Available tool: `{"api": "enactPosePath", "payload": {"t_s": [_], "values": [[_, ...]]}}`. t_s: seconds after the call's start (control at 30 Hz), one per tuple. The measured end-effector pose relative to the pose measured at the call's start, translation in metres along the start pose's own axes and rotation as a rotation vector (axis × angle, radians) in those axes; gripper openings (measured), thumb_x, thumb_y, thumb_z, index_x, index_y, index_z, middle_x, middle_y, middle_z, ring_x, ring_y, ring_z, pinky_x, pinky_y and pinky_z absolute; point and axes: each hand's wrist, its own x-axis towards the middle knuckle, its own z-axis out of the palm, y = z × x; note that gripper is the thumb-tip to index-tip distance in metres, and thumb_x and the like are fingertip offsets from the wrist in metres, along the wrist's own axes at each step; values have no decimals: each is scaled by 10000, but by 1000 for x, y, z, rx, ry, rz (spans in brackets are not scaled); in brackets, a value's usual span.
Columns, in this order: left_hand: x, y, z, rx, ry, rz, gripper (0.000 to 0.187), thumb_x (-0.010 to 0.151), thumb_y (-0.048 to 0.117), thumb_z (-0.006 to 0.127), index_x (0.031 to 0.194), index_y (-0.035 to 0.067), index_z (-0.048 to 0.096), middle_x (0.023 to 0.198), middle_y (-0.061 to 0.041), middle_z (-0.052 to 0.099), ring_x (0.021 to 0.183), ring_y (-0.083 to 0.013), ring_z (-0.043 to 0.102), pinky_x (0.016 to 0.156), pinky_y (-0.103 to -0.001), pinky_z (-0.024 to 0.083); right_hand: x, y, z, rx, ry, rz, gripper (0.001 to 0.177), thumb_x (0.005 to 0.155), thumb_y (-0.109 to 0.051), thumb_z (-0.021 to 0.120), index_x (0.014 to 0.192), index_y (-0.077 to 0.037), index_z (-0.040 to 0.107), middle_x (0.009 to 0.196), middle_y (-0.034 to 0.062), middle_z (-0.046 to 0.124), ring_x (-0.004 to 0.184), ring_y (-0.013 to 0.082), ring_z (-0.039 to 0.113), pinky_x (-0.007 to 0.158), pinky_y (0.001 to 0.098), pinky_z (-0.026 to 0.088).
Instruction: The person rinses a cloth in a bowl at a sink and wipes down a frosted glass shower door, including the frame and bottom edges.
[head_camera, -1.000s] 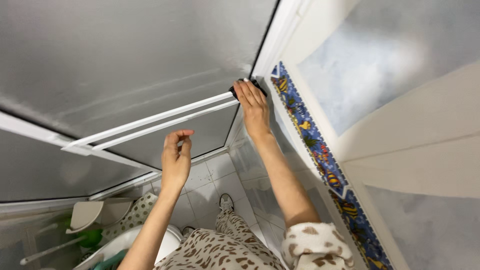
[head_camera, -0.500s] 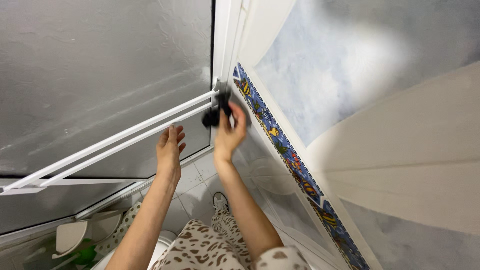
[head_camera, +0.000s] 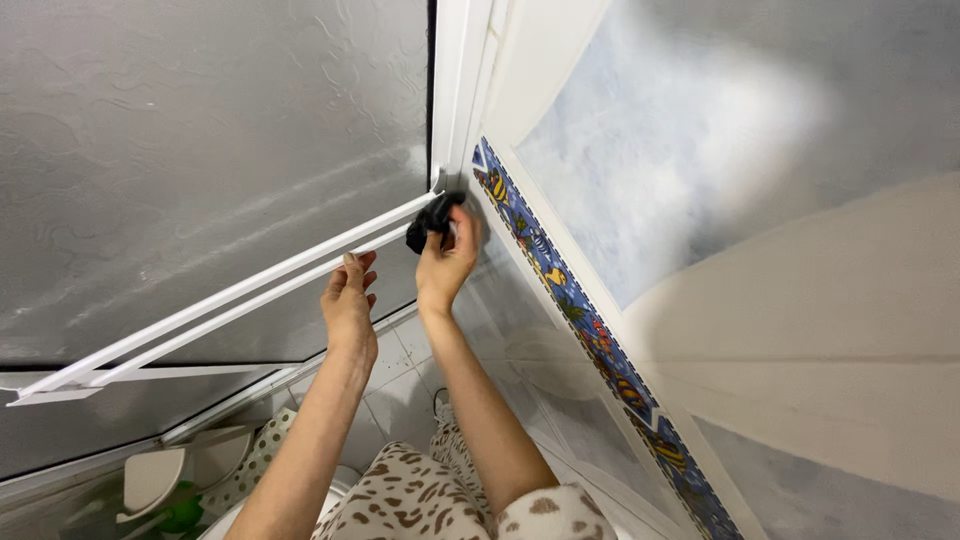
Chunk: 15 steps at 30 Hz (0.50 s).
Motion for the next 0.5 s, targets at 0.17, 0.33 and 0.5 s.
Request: {"api": "enactPosePath", "payload": {"t_s": [0.17,0.33,0.5], "values": [[5,-6,0,-8,11,-14,367,1004,503,522,1076,184,688,1208,55,721,1051,-105,560,932,-335,429,2,2,-7,-223,-64,-225,346,861,187,629,1147,-5,664,1164,90,629,1069,229,654,885,302,538],[19,-18,2,-90,35,2,325,1015,481,556,1036,175,664,1150,54,735,975,-103,534,866,-321,414,-9,70,-31,-308,-148,108,375,811,114,672,1157,-29,656,1136,67,687,1004,191,683,855,327,548],[24,-28,3,-133,74,25,304,1025,468,548,1020,184,655,1113,52,730,969,-93,550,865,-314,409,-33,86,-58,-295,-142,298,272,876,13,752,1139,-30,696,1091,80,718,1017,193,682,889,332,547]]}}
